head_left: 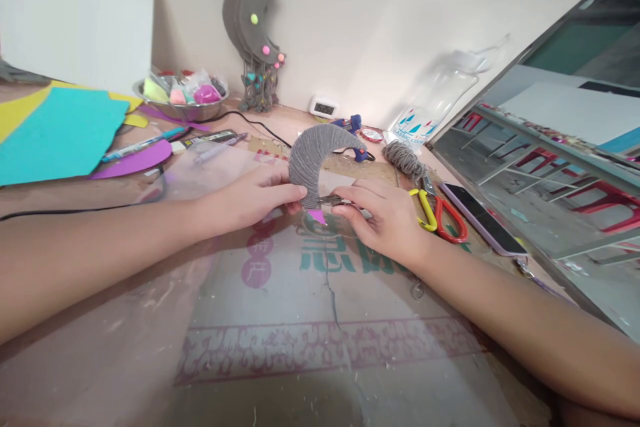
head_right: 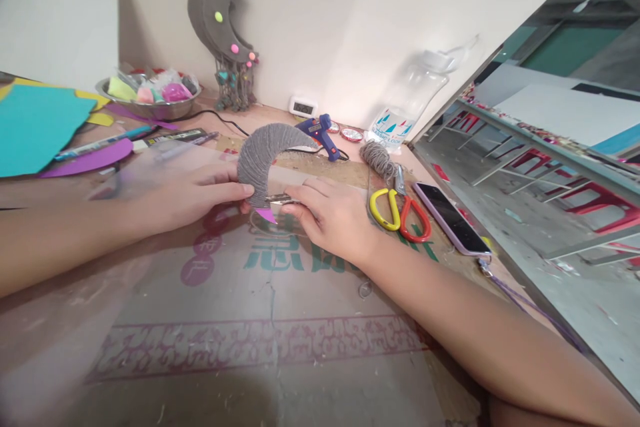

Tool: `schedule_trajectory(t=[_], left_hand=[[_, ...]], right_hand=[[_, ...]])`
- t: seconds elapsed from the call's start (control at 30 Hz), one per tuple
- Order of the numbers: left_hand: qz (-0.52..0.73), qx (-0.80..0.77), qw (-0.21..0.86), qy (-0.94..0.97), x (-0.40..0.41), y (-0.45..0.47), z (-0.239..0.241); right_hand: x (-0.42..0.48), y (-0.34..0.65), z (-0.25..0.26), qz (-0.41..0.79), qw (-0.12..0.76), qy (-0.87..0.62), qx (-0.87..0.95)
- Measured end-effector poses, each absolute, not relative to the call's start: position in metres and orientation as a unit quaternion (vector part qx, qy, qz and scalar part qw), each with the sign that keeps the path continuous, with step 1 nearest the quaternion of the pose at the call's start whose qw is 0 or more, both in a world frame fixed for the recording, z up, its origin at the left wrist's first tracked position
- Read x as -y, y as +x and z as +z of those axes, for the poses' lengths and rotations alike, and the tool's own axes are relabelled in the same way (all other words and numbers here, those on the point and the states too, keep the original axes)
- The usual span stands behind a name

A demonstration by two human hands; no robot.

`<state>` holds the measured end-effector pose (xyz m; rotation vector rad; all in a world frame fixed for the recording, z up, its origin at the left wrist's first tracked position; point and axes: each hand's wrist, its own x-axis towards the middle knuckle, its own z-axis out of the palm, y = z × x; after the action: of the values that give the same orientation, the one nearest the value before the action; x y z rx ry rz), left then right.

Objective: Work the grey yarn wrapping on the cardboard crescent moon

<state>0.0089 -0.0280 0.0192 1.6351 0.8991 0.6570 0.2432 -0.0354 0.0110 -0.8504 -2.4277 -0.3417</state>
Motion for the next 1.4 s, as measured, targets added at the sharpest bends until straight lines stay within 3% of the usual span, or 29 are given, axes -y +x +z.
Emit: schedule_trajectory(t=[0.33, 0.63, 0.9, 1.4], left_hand=[[0.275, -0.387, 0.539, 0.696, 0.028, 0.009, 0.022], [0.280, -0.379, 0.509, 0.720, 0.029, 0.011, 0.024], [0.242, -0.346, 0.474, 0.772, 0.029, 0.012, 0.018], [0.270, -0.334, 0.482, 0.764, 0.024, 0.011, 0.018]], right_hand=[[0.037, 0.241, 0.014, -0.121, 0.255, -0.320, 0.904], [0.037, 0.244, 0.011, -0.073, 0.295, -0.352, 0.885], [0.046, 0.221, 0.015, 0.258, 0.314, -0.416, 0.814], [0.042, 0.224, 0.014, 0.372, 0.313, -0.371, 0.791]])
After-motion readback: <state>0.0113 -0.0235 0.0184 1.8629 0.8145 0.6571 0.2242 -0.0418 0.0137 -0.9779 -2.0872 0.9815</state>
